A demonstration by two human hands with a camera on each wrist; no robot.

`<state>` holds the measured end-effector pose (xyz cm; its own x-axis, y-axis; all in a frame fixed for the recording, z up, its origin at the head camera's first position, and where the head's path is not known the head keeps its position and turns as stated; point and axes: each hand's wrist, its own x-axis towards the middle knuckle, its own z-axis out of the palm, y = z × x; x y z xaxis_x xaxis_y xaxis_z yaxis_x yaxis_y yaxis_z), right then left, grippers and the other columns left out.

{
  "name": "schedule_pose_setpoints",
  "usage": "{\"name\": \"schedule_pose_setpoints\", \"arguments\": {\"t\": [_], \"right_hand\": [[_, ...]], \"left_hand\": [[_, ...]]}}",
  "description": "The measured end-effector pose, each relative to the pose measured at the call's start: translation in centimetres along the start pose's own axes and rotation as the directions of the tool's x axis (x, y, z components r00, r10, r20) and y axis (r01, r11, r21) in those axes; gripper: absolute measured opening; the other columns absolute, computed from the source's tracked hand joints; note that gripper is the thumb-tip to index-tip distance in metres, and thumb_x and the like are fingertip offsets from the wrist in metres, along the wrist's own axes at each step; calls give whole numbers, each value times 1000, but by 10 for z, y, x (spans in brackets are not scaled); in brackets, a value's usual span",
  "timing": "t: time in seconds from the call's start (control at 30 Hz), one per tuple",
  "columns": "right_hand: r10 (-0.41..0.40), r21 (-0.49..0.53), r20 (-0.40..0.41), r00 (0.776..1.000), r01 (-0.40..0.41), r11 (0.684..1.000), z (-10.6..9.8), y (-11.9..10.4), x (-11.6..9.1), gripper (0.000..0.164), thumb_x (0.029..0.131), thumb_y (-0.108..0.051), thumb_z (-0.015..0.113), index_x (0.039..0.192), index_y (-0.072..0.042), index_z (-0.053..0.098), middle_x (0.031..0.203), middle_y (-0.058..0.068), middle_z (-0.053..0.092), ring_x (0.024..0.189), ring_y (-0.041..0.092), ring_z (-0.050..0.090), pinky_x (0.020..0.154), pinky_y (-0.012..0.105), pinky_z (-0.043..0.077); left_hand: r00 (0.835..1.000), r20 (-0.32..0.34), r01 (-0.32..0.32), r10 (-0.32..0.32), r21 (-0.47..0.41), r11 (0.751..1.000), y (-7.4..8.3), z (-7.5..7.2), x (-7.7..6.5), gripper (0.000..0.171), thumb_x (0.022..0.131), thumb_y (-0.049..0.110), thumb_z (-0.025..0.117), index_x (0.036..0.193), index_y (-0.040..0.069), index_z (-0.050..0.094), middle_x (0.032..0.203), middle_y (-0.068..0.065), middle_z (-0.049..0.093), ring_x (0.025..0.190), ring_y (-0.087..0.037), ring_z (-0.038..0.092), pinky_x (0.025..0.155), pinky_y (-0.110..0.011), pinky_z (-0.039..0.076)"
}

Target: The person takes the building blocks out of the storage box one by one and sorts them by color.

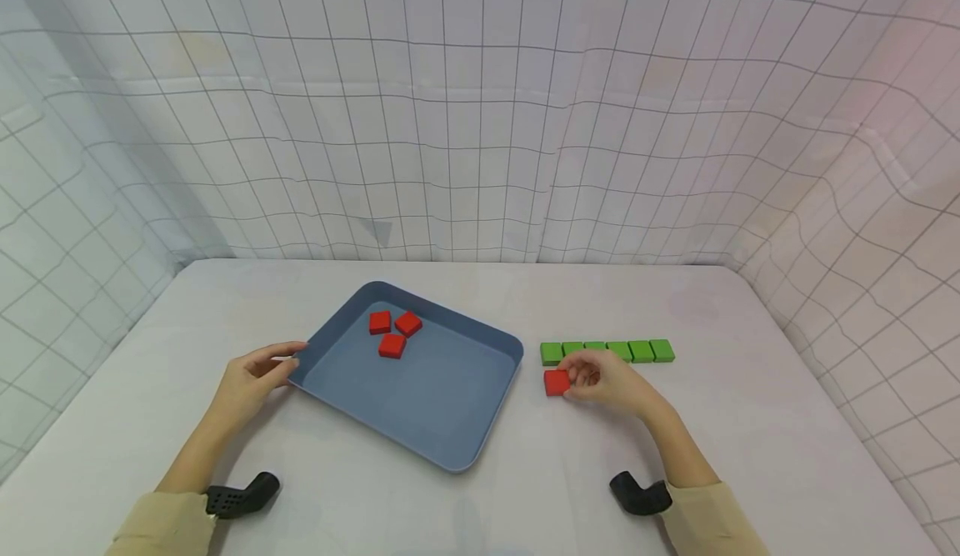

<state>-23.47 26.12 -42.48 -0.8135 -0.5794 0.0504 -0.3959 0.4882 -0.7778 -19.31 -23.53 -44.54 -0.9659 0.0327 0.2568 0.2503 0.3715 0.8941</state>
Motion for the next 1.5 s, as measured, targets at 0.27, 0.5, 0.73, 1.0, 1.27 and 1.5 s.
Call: {"name": "schedule_pose_setpoints", "arguments": {"t": [0.27, 0.5, 0.73, 1.0, 1.27, 1.5], "right_hand": [[24, 17, -1, 1000, -24, 1000, 1, 4, 0, 32, 76, -10, 74, 103, -1, 61, 81, 4, 57, 71, 8, 53, 61, 20, 47], [38, 19, -7, 999, -38, 999, 1, 6, -1, 32, 76, -10, 74, 104, 0, 61, 82, 4, 57, 72, 9, 52, 62, 20, 47], [44, 34, -9, 999, -43, 998, 2, 6, -1, 32, 77, -9, 73, 105, 1, 61, 82, 5, 57, 73, 9, 53, 62, 20, 47], [40, 42, -6, 999, -40, 998, 2, 6, -2, 32, 77, -9, 72, 105, 1, 61, 82, 5, 58, 73, 10, 54, 62, 20, 47], [50, 12, 0, 999, -50, 999, 3, 2, -3, 33, 76, -11, 74, 105, 0, 62, 83, 4, 58, 73, 9, 54, 63, 20, 47], [49, 3, 33, 998, -49, 999, 3, -4, -6, 33, 75, -13, 75, 103, -1, 62, 79, 3, 59, 70, 9, 53, 61, 21, 47]], "left_hand": [[1000, -1, -10, 10, 1, 1000, 0, 0, 0, 29, 91, 10, 56, 117, -3, 59, 110, 10, 59, 87, 1, 58, 67, -22, 53], [1000, 0, -11, 11, 3, 1000, 0, 0, 0, 29, 91, 10, 56, 117, -3, 59, 110, 11, 59, 86, -1, 58, 66, -23, 53], [1000, -2, -17, 17, 0, 1000, 0, 0, 0, 29, 91, 9, 56, 117, -3, 59, 109, 12, 59, 86, 0, 58, 66, -23, 53], [1000, -5, -13, 13, -2, 1000, 0, 0, 0, 29, 90, 9, 57, 117, -3, 60, 109, 9, 60, 86, -1, 59, 66, -22, 53], [1000, -9, 5, -5, 12, 1000, 0, 1, 0, 29, 90, 9, 57, 117, -2, 60, 111, 1, 61, 86, -1, 58, 66, -22, 53], [1000, -10, 12, -12, 13, 1000, 0, 1, 0, 29, 90, 9, 57, 117, -2, 60, 113, -8, 60, 86, 1, 58, 66, -22, 53]]}}
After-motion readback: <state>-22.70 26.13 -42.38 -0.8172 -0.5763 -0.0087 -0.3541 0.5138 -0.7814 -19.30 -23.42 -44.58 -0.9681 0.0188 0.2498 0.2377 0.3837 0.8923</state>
